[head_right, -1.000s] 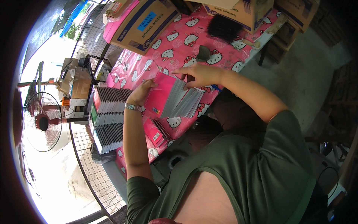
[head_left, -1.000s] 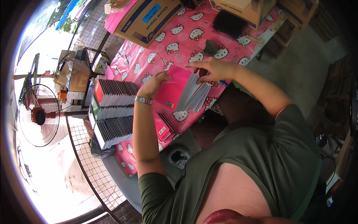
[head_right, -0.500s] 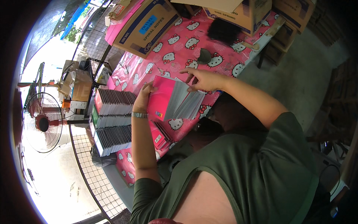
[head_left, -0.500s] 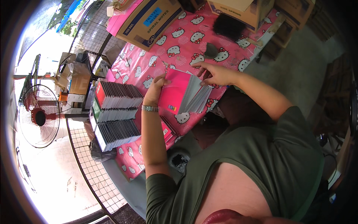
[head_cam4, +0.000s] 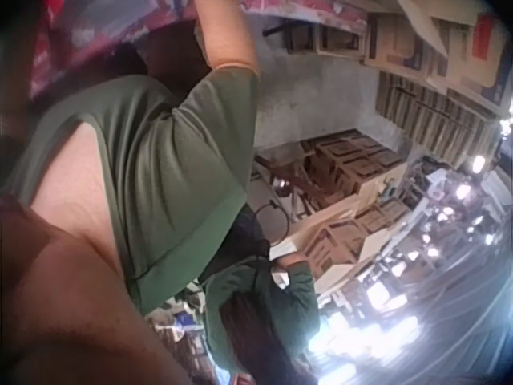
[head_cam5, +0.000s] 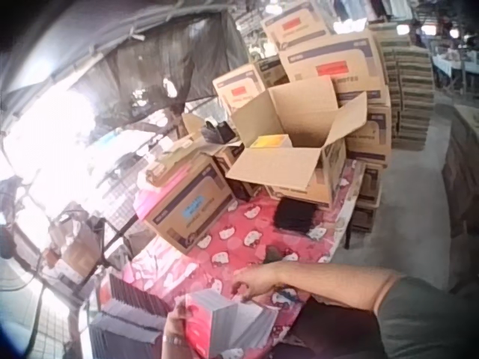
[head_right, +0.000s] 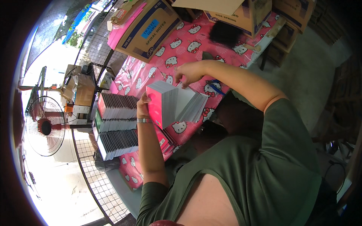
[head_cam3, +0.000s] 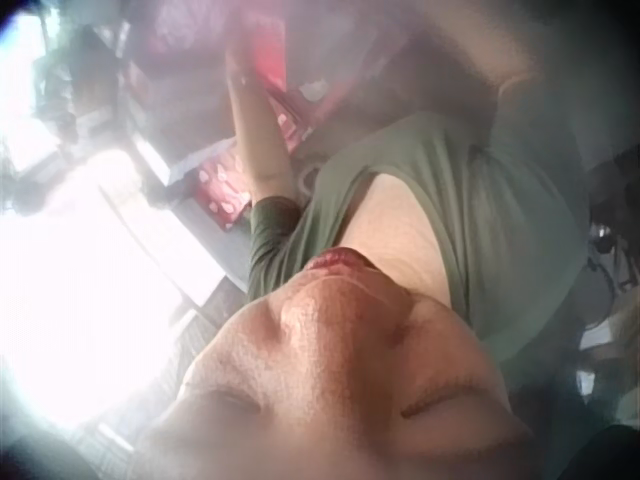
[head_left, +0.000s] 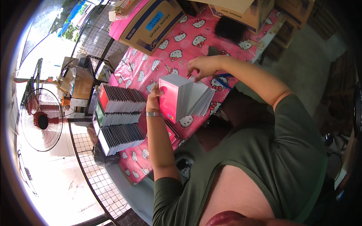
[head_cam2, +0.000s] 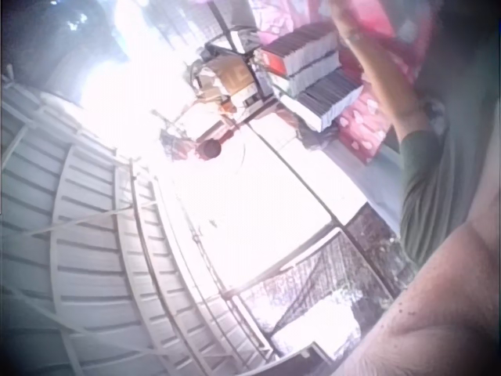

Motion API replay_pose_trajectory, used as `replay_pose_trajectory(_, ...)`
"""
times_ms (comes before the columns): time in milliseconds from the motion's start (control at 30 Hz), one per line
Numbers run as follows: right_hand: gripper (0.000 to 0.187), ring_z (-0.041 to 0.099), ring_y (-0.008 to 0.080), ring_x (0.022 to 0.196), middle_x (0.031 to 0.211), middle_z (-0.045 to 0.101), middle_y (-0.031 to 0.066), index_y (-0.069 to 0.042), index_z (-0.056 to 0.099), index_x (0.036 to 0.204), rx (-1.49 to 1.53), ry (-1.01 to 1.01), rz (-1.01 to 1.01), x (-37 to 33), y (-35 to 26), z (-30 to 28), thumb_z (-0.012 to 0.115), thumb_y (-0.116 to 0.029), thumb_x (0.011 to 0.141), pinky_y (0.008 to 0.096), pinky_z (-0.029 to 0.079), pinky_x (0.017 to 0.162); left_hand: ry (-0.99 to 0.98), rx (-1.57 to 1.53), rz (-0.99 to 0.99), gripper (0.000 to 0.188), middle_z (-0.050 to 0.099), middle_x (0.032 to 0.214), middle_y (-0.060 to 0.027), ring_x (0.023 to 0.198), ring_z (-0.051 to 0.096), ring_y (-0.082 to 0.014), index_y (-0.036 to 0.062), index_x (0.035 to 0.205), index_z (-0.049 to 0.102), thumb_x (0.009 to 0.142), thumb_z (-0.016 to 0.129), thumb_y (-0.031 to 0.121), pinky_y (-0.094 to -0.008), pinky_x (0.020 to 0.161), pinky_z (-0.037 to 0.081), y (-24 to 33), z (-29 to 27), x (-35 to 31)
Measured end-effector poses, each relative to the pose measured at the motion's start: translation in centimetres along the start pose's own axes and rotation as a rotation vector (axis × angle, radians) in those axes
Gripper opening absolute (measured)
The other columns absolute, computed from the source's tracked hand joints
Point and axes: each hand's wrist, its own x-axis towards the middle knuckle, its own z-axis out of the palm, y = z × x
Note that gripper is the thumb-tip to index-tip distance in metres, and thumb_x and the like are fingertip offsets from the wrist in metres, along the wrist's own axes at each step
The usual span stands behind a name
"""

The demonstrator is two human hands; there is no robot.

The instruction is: The person assembles spiral notebooks by manually threading a plastic coil through the pre-punched holes of notebook covers and paper stacks, using small pliers to cut and crimp the ends of the coil.

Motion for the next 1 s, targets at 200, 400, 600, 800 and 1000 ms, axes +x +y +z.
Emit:
replay_pose_trajectory(200, 0.042, 0.069, 0.0282, 0.089, 0.094, 0.071, 0.0162, -0.001, 0.069, 0.114, -0.021, 0.186, 0.125, -1.4, -2.4, 0.1, 0.08, -0.021, 0.078, 0.0381, 0.053, 0.08, -0.016, -0.03, 0.006, 0.06, 0.068, 0.111, -0.0143, 0.1, 0.065, -0.0276, -0.0041, 0.118, 0.06, 0.061, 0.06, 0.013, -0.038, 0.094, 0.052, -0.6, -1.5, 0.1)
replay_pose_trajectory(400, 0.026, 0.067, 0.0347, 0.094, 0.095, 0.071, 0.0175, -0.001, 0.071, 0.1, -0.056, 0.476, 0.31, -2.5, -3.3, 4.7, 0.076, -0.016, 0.079, 0.0435, 0.053, 0.082, -0.066, 0.002, 0.022, 0.063, 0.067, 0.112, -0.0158, 0.101, 0.065, -0.0287, -0.0057, 0.121, 0.058, 0.06, 0.059, 0.012, -0.0381, 0.093, 0.052, 0.3, 0.7, -0.2)
replay_pose_trajectory(600, 0.019, 0.069, 0.0361, 0.085, 0.091, 0.07, 0.0177, -0.001, 0.07, 0.098, -0.021, 0.959, 0.036, -2.4, -4.0, 7.5, 0.072, -0.01, 0.081, 0.0423, 0.055, 0.077, -0.014, 0.024, 0.063, 0.065, 0.067, 0.113, -0.0156, 0.1, 0.065, -0.0287, -0.0068, 0.122, 0.058, 0.06, 0.06, 0.012, -0.0378, 0.093, 0.052, -0.2, -0.3, -0.4)
replay_pose_trajectory(800, 0.037, 0.067, 0.0204, 0.093, 0.1, 0.07, 0.0113, -0.005, 0.058, 0.125, 1.158, 0.494, 0.229, 0.1, -5.7, 2.7, 0.069, -0.016, 0.091, 0.0329, 0.052, 0.082, 0.021, 0.012, 0.122, 0.062, 0.067, 0.11, -0.0127, 0.099, 0.065, -0.0261, -0.0059, 0.121, 0.057, 0.062, 0.059, 0.011, -0.036, 0.089, 0.053, 0.3, -0.3, -1.1)
replay_pose_trajectory(1000, 0.07, 0.063, 0.0159, 0.098, 0.106, 0.066, 0.0086, -0.005, 0.038, 0.145, 1.542, 0.427, 0.014, -1.8, -9.1, 4.6, 0.063, -0.046, 0.094, 0.0328, 0.046, 0.092, 0.238, -0.204, 0.334, 0.054, 0.064, 0.12, -0.0177, 0.11, 0.064, -0.0332, -0.0043, 0.126, 0.053, 0.076, 0.058, 0.013, -0.0457, 0.096, 0.053, 0.5, 0.5, -5.1)
